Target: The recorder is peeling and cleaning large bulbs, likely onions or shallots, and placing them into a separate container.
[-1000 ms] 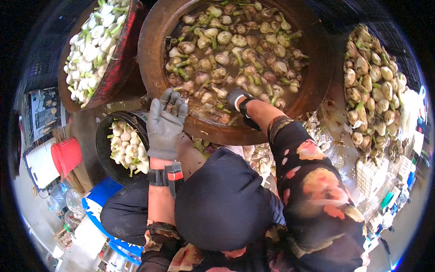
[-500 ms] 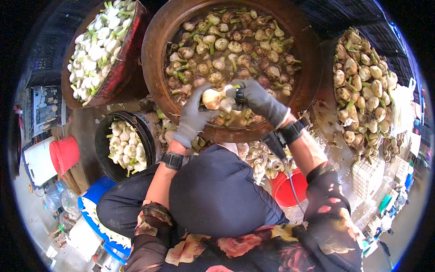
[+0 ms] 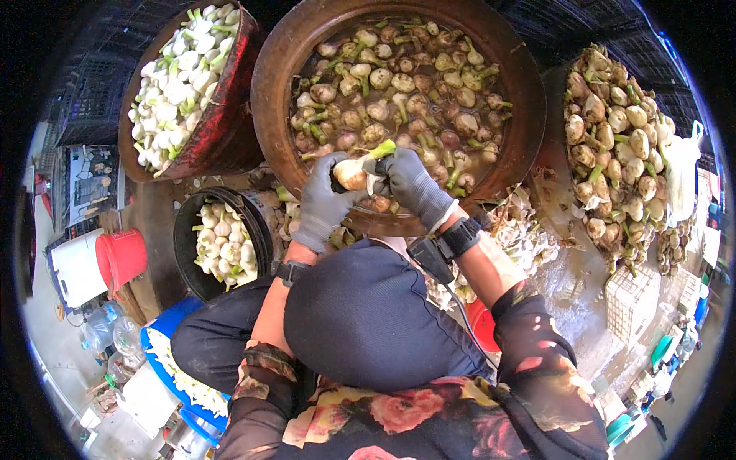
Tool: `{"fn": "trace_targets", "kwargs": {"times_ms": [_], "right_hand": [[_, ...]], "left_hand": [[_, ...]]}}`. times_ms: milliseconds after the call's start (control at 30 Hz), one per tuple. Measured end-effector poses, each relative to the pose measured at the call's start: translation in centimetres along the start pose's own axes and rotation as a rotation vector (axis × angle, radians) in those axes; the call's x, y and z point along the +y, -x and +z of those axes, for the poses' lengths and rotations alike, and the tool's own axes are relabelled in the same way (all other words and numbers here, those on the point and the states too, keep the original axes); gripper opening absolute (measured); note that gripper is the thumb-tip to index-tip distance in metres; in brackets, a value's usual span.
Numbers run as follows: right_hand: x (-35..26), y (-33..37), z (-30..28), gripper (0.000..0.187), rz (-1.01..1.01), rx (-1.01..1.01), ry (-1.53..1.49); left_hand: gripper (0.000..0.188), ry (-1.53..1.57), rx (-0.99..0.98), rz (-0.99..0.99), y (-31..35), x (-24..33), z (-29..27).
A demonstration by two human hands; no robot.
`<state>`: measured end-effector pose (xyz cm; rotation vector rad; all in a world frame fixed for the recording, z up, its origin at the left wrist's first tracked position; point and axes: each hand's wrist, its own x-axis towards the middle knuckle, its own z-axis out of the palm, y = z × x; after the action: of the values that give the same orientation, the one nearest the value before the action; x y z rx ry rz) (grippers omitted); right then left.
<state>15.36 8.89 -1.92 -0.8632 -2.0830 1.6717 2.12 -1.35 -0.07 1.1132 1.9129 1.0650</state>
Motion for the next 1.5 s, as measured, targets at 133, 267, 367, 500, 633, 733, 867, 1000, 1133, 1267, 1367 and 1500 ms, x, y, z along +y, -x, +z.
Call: {"fn": "trace_targets", "kwargs": {"times_ms": [133, 267, 367, 500, 633, 733, 867, 1000, 1133, 1267, 1367, 1500], "right_hand": [[-1.0, -0.2, 0.7, 0.008, 0.463, 0.016, -0.665], [0.1, -0.5, 1.1, 0.009, 0.182, 0.053, -0.261], [0.1, -0.4, 1.0, 0.013, 0.182, 0.018, -0.088], [-0.2, 0.2, 1.7, 0.015, 0.063, 0.1, -0.249], [0.4, 0.4, 0.4, 0.016, 0.109, -0.027, -0.217], [1.7, 0.7, -1.1, 0.018, -0.334, -0.031, 0.209], [-0.5, 0.9, -1.3, 0.016, -0.297, -0.017, 0.264], [0.8, 0.1, -0.9, 0.013, -0.507, -0.043, 0.379], [0.1, 0.3, -1.7, 0.014, -0.104, -0.185, 0.192], [0.0, 1.5, -3.3, 0.025, 0.19, -0.054, -0.016], [2.1, 3.0, -4.5, 0.026, -0.026, 0.127, 0.138], [-0.2, 8.1, -5.9, 0.019, 0.073, 0.204, 0.163]], "left_hand": [[0.045, 0.501, -0.056, -0.087, -0.1, -0.4, -0.8], [0.044, 1.146, -0.246, -0.355, 0.0, -1.1, -0.6], [0.045, 1.353, -0.081, -0.511, -0.1, -0.9, 0.3], [0.038, 0.854, -0.047, -0.399, -0.3, -1.3, 0.2], [0.038, 0.811, -0.104, -0.423, -0.3, -1.0, -0.5], [0.037, 1.102, -0.245, -0.491, -0.4, -0.1, -1.3], [0.034, 0.584, -0.055, -0.34, -0.7, -1.7, -1.5], [0.028, 0.173, 0.071, -0.247, -1.2, -0.9, -1.0], [0.025, -0.026, -0.06, -0.371, -1.1, 0.4, -1.7], [0.026, 0.575, -0.239, -0.13, -0.4, 0.0, -2.0], [0.03, 1.081, -0.278, -0.102, -0.4, -0.8, -1.5], [0.035, 1.565, -0.205, -0.108, -0.7, -2.5, -2.0]]}}
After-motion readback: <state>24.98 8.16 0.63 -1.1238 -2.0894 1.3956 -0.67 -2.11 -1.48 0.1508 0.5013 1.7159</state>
